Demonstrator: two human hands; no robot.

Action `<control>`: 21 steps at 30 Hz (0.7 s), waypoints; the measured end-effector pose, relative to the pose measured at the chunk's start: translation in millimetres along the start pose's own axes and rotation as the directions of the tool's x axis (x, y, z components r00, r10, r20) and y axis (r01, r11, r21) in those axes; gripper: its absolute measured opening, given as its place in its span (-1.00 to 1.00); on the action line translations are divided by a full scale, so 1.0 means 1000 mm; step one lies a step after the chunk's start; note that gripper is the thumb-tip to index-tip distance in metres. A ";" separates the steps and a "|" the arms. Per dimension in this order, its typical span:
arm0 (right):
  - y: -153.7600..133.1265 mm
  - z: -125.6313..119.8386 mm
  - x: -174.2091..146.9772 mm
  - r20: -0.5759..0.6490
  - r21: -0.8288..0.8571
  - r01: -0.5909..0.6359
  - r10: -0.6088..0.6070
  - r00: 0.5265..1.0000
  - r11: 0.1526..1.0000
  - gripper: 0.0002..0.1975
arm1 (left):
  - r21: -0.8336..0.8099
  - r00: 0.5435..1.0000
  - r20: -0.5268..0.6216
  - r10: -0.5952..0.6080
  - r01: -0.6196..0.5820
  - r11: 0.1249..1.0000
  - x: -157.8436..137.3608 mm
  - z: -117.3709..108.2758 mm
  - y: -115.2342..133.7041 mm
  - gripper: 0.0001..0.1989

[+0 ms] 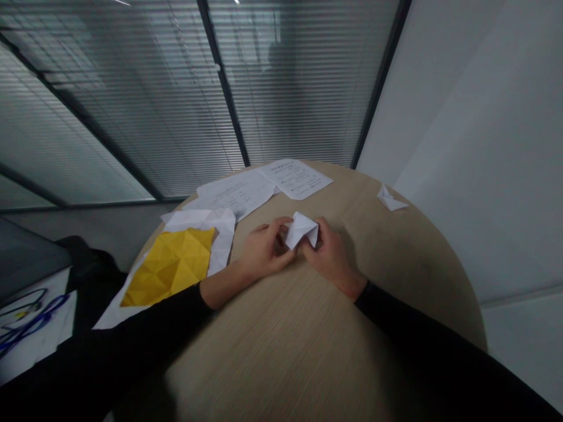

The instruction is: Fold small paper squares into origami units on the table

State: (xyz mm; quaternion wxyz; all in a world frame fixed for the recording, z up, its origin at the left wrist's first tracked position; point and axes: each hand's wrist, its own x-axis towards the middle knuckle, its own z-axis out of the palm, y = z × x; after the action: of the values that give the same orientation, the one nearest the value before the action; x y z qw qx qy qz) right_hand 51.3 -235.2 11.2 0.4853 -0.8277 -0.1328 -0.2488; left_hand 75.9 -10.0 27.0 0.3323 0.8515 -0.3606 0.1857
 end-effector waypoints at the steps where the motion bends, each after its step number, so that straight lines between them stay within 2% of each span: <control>1: -0.001 0.001 -0.001 0.006 -0.010 0.003 -0.003 1.000 1.000 -0.77 | 0.013 1.000 -0.011 -0.028 0.028 1.000 0.000 0.000 0.000 -0.46; 5: -0.004 0.003 -0.003 0.035 -0.044 0.022 -0.020 0.999 0.999 -0.83 | 0.056 0.994 -0.035 -0.105 0.107 0.993 -0.002 -0.001 -0.002 -0.69; 8: -0.002 0.003 -0.005 0.035 -0.053 0.049 -0.047 0.998 0.997 -0.87 | 0.027 0.985 -0.079 -0.152 0.155 0.988 -0.004 -0.001 -0.003 -0.73; 12: 0.003 0.001 -0.005 0.017 -0.078 0.056 -0.055 0.998 0.995 -0.85 | -0.217 0.984 -0.057 -0.168 0.152 0.964 -0.003 -0.001 -0.005 -0.61; 16: -0.001 -0.004 -0.002 0.064 -0.070 0.160 -0.156 0.986 0.985 -0.81 | -0.480 0.983 -0.040 -0.179 0.138 0.866 -0.001 0.001 -0.010 -0.55; 19: -0.005 -0.006 0.001 0.117 -0.014 0.239 -0.236 0.965 0.971 -0.70 | -0.505 0.983 -0.050 -0.176 0.127 0.854 0.000 0.002 -0.013 -0.63; 21: -0.006 -0.005 0.002 0.064 -0.003 0.241 -0.240 0.969 0.971 -0.64 | -0.470 0.989 -0.046 -0.142 0.104 0.876 -0.001 0.000 -0.012 -0.67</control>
State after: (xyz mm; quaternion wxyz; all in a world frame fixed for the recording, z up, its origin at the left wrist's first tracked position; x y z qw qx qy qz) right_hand 49.1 -236.6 18.3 0.4427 -0.8155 -0.2460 -0.2801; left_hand 84.6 -3.5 21.1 0.5522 0.7598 -0.3266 0.1056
